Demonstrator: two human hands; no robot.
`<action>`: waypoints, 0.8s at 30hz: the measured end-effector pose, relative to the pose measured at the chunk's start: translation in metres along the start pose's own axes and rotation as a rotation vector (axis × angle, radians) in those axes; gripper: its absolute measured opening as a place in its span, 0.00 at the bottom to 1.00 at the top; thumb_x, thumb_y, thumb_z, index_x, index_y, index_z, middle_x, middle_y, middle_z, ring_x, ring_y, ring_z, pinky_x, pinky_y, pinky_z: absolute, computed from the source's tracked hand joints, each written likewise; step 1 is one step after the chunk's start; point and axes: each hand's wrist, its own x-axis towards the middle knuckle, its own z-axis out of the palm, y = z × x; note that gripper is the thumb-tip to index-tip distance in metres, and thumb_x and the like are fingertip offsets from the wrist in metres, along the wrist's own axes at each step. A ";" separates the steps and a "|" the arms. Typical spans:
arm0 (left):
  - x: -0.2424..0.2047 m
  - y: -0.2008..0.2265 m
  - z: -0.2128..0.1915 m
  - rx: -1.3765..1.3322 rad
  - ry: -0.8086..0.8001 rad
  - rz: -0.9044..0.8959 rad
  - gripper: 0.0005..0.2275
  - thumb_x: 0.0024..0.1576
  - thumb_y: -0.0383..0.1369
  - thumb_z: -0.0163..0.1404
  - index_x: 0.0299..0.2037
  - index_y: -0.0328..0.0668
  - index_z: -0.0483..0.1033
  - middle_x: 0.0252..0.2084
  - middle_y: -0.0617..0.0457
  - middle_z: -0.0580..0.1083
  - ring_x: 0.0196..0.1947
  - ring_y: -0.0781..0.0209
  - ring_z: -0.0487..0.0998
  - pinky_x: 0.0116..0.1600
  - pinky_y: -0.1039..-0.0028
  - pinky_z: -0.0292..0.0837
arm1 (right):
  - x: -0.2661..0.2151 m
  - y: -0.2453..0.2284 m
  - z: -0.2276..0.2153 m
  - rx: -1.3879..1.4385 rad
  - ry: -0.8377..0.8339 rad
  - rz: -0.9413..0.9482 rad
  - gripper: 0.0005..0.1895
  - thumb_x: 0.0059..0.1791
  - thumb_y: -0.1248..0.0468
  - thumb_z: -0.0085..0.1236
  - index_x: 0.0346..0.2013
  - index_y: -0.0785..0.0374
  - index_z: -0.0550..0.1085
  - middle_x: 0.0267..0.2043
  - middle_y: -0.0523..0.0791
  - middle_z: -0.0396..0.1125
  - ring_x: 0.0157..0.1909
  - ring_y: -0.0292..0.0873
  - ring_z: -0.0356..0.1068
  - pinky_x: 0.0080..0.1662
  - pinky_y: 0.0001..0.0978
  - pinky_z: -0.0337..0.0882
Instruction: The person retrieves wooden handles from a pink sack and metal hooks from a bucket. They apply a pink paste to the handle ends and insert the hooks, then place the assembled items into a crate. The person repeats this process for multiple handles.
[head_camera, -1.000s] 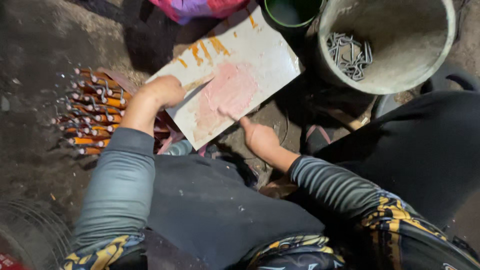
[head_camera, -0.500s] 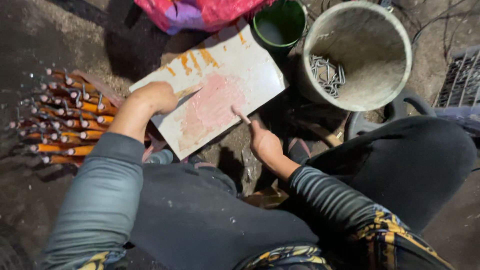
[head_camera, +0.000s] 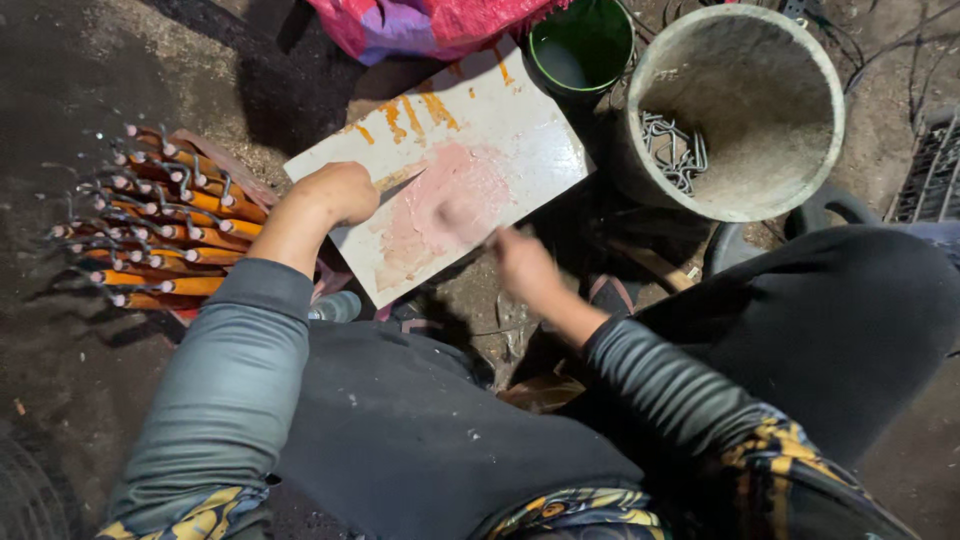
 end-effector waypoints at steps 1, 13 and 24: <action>-0.001 -0.002 0.004 -0.011 0.004 -0.004 0.14 0.53 0.30 0.47 0.41 0.29 0.83 0.47 0.26 0.76 0.51 0.33 0.79 0.56 0.56 0.74 | 0.005 0.009 -0.008 -0.013 -0.006 0.129 0.09 0.50 0.65 0.46 0.45 0.62 0.68 0.35 0.62 0.72 0.37 0.66 0.73 0.39 0.58 0.72; 0.008 -0.011 0.011 -0.002 0.045 0.089 0.15 0.54 0.33 0.46 0.39 0.27 0.82 0.43 0.26 0.77 0.48 0.32 0.79 0.55 0.54 0.74 | 0.005 0.009 0.024 -0.027 -0.119 0.160 0.11 0.55 0.59 0.45 0.47 0.63 0.67 0.33 0.66 0.69 0.38 0.71 0.70 0.40 0.63 0.66; -0.026 0.012 -0.015 -0.049 0.035 0.061 0.17 0.61 0.38 0.45 0.44 0.30 0.81 0.48 0.29 0.76 0.52 0.33 0.78 0.58 0.54 0.72 | 0.020 0.020 -0.001 0.059 0.001 0.259 0.13 0.58 0.57 0.43 0.46 0.65 0.63 0.31 0.63 0.70 0.35 0.69 0.72 0.38 0.60 0.69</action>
